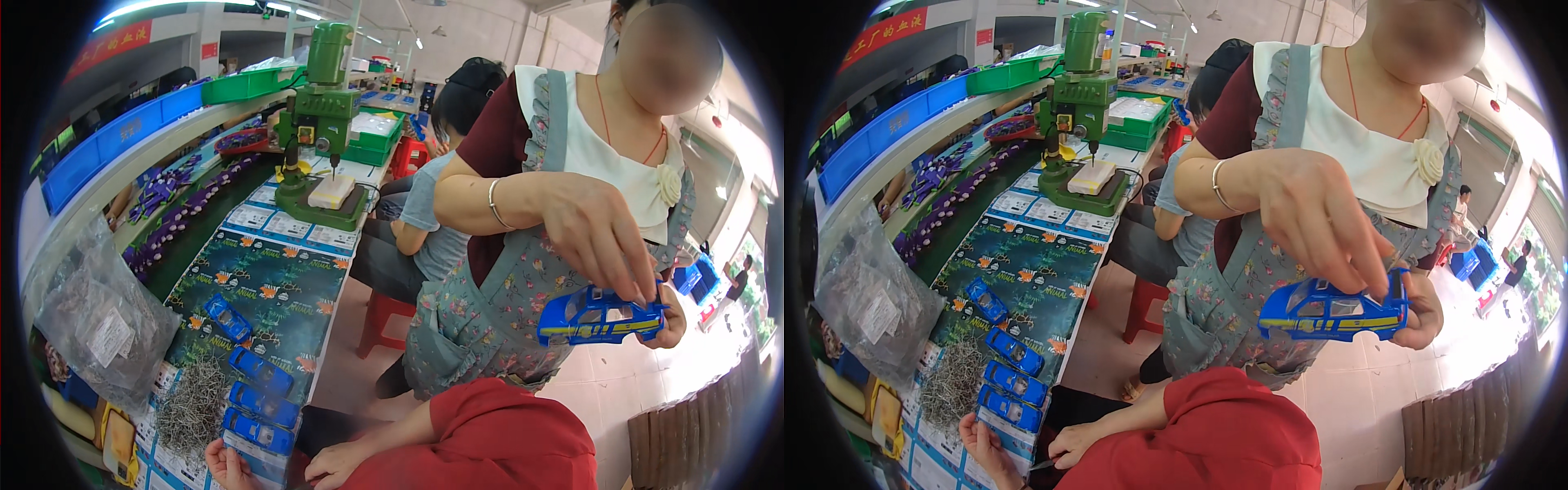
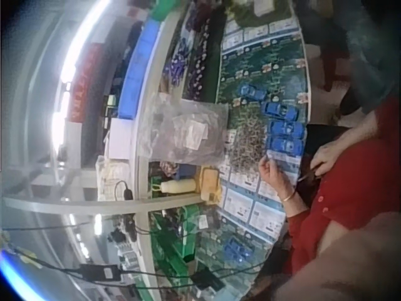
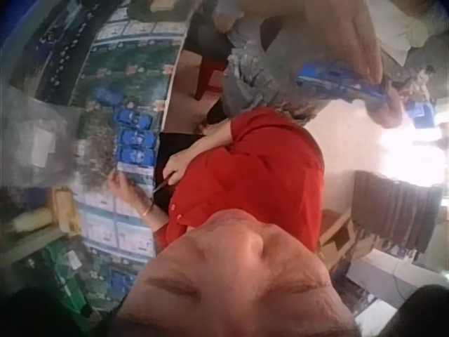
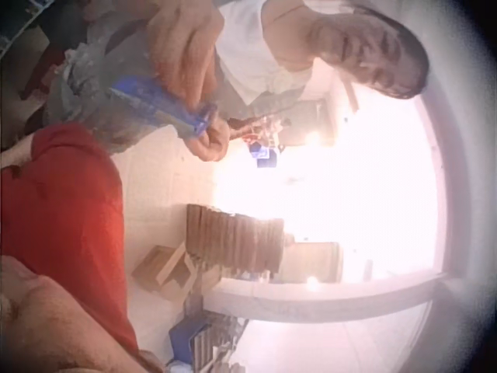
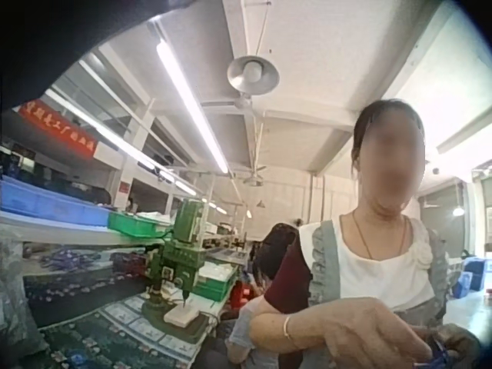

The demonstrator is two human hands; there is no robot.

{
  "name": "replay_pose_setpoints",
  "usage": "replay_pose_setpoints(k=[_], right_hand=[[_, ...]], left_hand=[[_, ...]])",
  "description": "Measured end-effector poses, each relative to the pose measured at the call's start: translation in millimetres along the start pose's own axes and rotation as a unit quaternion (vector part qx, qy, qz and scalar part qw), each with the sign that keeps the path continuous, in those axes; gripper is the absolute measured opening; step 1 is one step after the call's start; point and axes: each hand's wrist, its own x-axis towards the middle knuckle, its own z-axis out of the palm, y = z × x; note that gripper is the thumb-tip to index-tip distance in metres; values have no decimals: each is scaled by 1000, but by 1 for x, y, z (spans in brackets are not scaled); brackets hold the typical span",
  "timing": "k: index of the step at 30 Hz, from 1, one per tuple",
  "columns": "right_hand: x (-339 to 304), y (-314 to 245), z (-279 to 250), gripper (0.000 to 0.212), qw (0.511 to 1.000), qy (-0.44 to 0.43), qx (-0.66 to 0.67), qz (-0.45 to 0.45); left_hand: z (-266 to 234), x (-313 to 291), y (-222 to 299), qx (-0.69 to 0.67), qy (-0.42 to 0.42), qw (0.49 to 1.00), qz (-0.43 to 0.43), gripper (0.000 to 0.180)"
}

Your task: The person trims plastic pieces from toy car shells using pliers, then fits plastic inserts into the shells by hand.

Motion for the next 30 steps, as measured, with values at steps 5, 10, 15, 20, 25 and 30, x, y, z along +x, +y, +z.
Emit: replay_pose_setpoints(k=[5,10,15,20,25,30], right_hand=[[0,2,1,31,1000,7,-5,-19],[0,-2,1,32,1000,-5,-14,8],[2,1,3,32,1000,-4,-8,-4],[4,2,5,32,1000,1,-17,1],[3,3,3,35,1000,-1,-12,-7],[4,8,5,36,1000,-2,-20,-12]], left_hand=[[-1,1,-4,7,-6,1000,6,17],[-4,1,-6,-11,-9,1000,5,17],[-2,2,-2,-7,-19,1000,2,18],[-6,2,-3,-15,-14,1000,-2,18],[27,-14,40,128,15,991,-19,18],[27,-12,37,104,15,994,9,19]])
